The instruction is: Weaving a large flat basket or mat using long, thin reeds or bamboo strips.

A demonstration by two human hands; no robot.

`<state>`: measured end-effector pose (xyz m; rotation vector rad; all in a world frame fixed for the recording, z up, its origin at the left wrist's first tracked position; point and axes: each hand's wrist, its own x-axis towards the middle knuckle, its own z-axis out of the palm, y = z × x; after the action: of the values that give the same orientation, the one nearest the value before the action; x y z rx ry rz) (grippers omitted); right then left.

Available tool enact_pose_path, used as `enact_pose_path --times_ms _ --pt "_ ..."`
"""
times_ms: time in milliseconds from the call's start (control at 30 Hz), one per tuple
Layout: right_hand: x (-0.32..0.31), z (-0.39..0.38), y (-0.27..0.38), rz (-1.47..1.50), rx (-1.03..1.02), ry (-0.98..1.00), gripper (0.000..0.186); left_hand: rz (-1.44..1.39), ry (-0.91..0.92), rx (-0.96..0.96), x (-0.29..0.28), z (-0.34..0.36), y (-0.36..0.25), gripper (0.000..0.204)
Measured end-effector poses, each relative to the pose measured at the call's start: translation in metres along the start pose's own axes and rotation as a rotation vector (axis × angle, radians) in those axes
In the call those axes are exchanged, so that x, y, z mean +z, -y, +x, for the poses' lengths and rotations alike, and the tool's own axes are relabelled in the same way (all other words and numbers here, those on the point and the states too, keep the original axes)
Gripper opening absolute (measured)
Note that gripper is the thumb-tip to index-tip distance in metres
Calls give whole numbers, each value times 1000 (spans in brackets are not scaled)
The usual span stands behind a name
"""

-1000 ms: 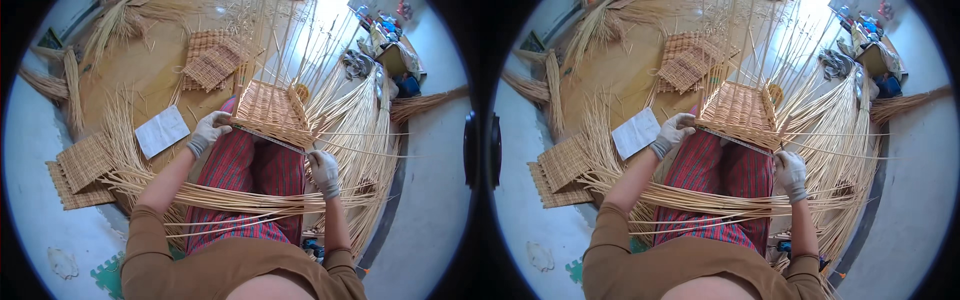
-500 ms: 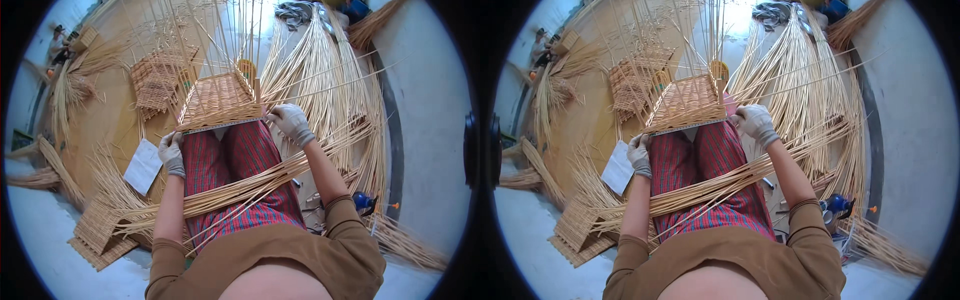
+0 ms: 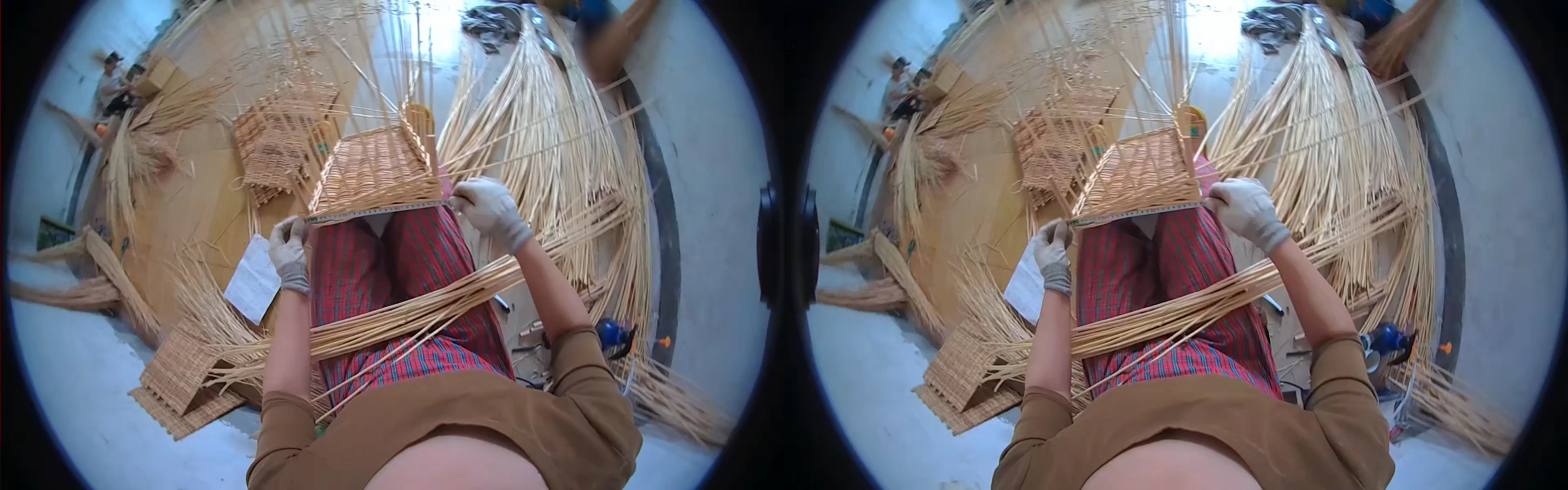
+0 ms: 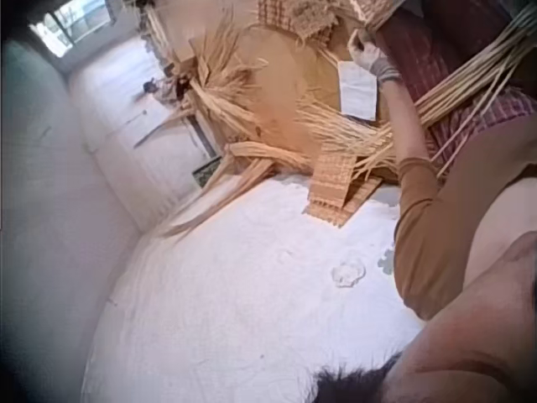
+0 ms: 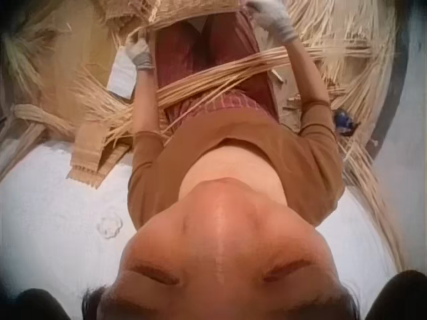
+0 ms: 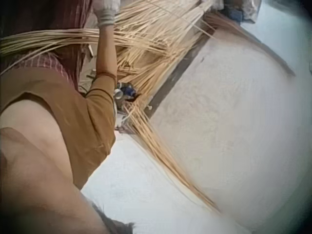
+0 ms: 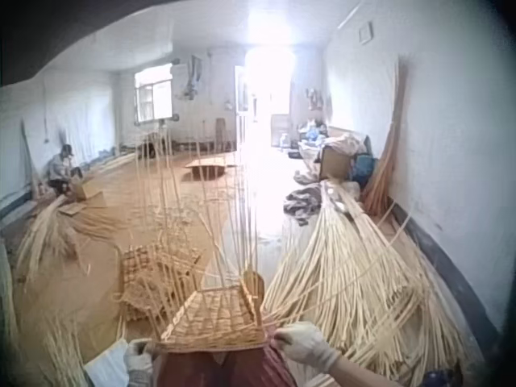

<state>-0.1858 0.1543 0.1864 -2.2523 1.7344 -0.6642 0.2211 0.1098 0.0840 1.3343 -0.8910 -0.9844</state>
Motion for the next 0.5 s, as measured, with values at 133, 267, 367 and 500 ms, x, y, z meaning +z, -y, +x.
enact_pose_path --times_ms 133,267,367,500 --pt "-43 17 20 -51 -72 -168 18 -23 72 241 21 26 -51 18" --pt "-49 62 12 -88 -120 -174 20 -98 193 231 21 73 -51 15" --pt "-55 70 -9 -107 -83 -135 19 -199 337 85 49 61 -74 15" --pt "-55 85 0 24 -198 -61 36 -48 623 158 27 61 -83 35"
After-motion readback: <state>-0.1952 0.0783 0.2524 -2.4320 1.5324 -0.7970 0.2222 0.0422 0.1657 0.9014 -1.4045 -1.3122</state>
